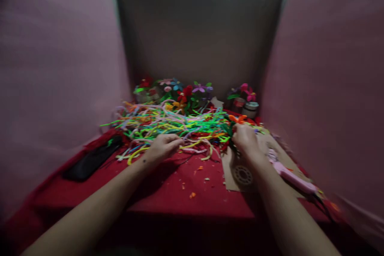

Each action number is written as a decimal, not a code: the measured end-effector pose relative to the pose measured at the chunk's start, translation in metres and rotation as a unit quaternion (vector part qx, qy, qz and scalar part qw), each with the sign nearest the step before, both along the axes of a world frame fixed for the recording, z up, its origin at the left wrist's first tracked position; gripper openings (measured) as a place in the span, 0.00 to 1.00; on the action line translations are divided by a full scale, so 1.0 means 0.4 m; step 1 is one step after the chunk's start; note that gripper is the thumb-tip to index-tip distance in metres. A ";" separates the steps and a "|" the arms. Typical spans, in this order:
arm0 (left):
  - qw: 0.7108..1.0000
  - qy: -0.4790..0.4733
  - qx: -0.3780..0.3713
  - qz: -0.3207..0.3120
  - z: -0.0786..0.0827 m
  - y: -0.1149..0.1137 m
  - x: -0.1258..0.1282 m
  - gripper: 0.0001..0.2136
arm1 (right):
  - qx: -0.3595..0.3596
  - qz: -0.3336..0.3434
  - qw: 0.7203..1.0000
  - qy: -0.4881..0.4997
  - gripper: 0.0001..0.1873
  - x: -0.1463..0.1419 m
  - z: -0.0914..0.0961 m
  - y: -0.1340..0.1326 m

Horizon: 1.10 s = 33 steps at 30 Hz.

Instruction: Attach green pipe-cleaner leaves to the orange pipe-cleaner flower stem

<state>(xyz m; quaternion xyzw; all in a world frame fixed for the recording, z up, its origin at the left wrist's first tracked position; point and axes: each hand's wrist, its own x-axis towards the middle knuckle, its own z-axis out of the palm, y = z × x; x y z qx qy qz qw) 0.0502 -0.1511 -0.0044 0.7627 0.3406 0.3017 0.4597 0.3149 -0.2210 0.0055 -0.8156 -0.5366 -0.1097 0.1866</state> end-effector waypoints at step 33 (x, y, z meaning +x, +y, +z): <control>0.805 0.188 0.265 0.496 -0.098 -0.050 -0.546 0.14 | 0.193 0.561 0.805 0.026 0.10 -0.508 -0.073 -0.004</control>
